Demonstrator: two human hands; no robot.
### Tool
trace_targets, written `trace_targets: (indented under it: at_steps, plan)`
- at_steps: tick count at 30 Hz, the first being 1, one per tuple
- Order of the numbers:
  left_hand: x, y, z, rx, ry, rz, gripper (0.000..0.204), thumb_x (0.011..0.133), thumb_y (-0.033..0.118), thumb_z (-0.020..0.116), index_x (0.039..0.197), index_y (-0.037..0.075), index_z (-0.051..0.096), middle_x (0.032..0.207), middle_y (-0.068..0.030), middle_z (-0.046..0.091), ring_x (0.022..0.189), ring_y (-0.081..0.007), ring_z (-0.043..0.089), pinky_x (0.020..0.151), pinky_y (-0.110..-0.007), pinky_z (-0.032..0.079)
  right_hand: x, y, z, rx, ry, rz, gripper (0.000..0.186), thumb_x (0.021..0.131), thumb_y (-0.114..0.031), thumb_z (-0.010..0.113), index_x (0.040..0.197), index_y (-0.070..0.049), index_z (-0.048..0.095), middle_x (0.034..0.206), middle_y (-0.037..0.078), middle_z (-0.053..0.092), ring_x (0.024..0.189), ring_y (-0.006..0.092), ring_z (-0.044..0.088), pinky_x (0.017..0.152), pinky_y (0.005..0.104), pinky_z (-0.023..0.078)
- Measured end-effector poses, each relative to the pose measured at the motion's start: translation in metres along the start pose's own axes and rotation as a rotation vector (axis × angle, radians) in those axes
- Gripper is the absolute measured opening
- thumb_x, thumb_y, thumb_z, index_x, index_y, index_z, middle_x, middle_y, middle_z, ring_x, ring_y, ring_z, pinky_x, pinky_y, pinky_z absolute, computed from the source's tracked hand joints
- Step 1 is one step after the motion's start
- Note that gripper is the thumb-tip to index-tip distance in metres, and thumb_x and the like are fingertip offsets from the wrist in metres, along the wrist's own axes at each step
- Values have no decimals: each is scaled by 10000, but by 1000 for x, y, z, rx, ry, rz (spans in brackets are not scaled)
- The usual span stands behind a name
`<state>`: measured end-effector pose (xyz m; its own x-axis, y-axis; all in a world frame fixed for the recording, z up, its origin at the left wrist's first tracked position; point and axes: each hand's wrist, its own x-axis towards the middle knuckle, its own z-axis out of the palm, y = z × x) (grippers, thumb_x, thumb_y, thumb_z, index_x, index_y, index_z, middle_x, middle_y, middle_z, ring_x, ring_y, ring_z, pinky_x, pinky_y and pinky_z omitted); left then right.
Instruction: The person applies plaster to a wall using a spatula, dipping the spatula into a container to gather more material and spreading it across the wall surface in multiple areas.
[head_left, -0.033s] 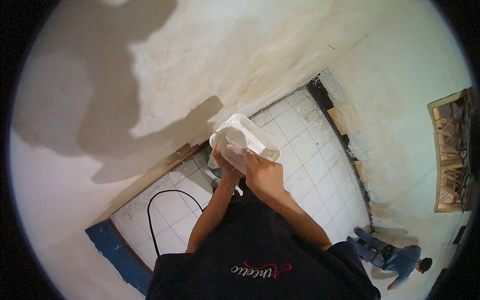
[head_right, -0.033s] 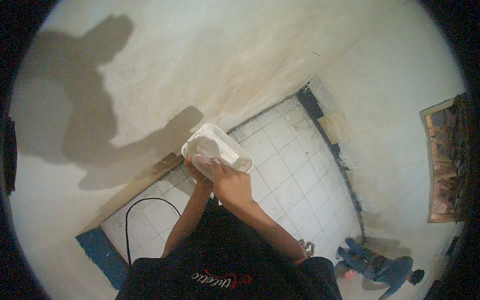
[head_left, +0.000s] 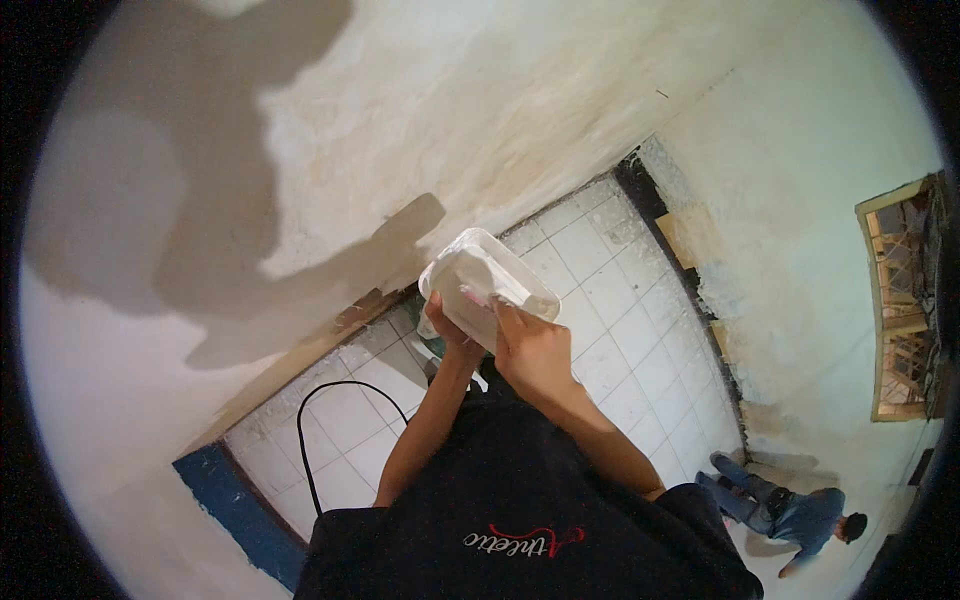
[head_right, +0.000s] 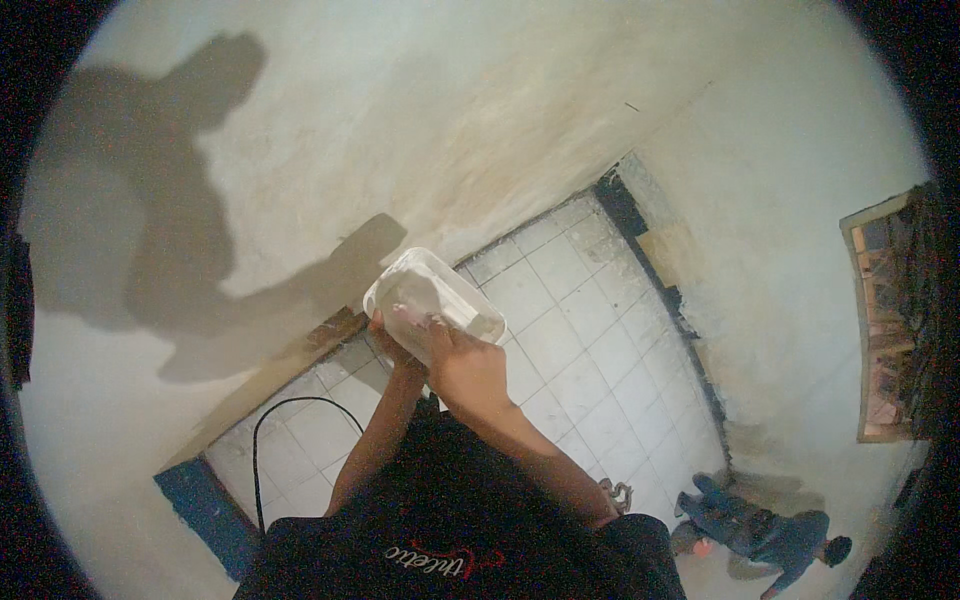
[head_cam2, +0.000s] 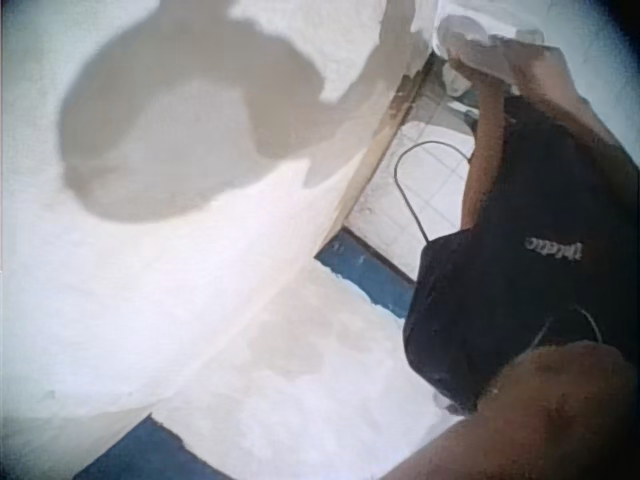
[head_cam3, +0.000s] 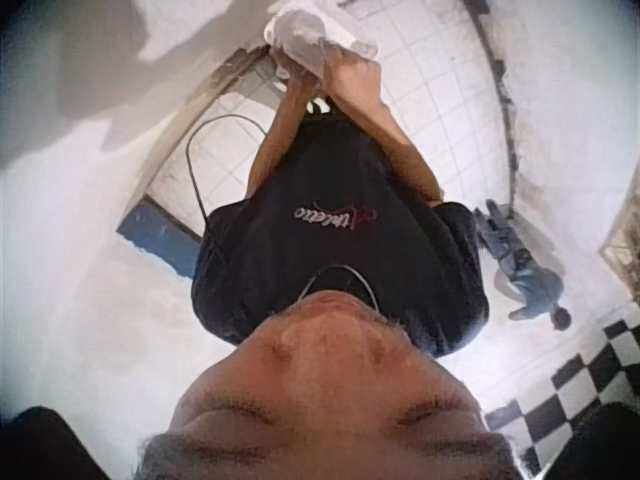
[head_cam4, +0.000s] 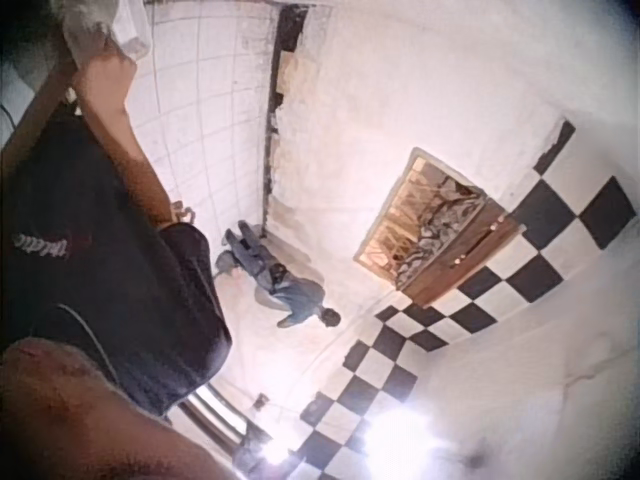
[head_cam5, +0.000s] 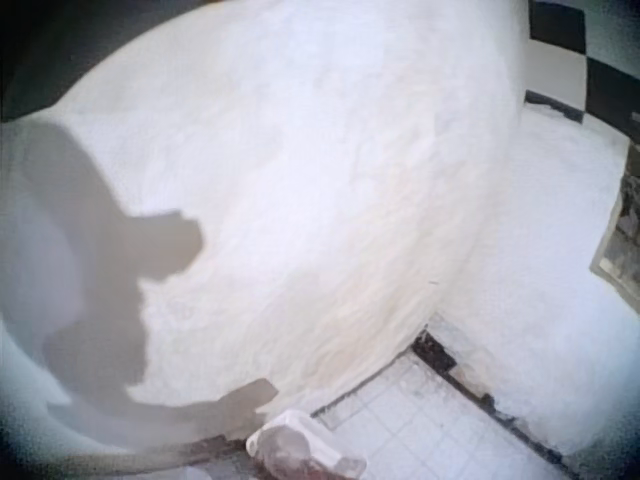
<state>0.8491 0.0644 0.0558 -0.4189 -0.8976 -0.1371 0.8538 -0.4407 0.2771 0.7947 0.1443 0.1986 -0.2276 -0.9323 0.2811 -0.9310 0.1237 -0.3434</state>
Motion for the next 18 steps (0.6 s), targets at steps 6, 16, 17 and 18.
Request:
trace_targets:
  at_steps: [6, 16, 17, 18]
  plan:
    - [8, -1, -40, -47, -230, -1, 660, 797, 535, 467, 1260, 66, 490, 1156, -128, 571, 1020, -270, 580, 867, -416, 498, 9, 0, 21, -99, 102, -97, 314, 754, -52, 607, 1062, -3, 641, 736, 135, 663, 612, 287, 660, 516, 397, 516]
    - [-3, 7, 5, -59, -59, -87, 596, 755, 440, 581, 1217, 67, 532, 1088, -89, 608, 1007, -237, 604, 889, -384, 494, 15, 5, 23, -94, 124, -152, 280, 734, -53, 607, 1007, -4, 643, 721, 131, 655, 581, 297, 637, 490, 408, 492]
    - [-3, 8, 5, -60, -80, -101, 596, 756, 442, 579, 1217, 67, 532, 1093, -90, 608, 1010, -238, 603, 895, -382, 492, 17, 7, 19, -73, 110, -129, 279, 733, -51, 605, 1006, -8, 643, 717, 134, 653, 582, 297, 637, 490, 408, 491]
    - [-3, 11, 6, -60, -99, -113, 596, 757, 444, 578, 1216, 67, 533, 1097, -91, 608, 1012, -239, 603, 901, -380, 490, 20, 8, 11, -49, 95, -106, 279, 732, -49, 604, 1005, -11, 644, 713, 137, 651, 582, 298, 637, 490, 407, 490]
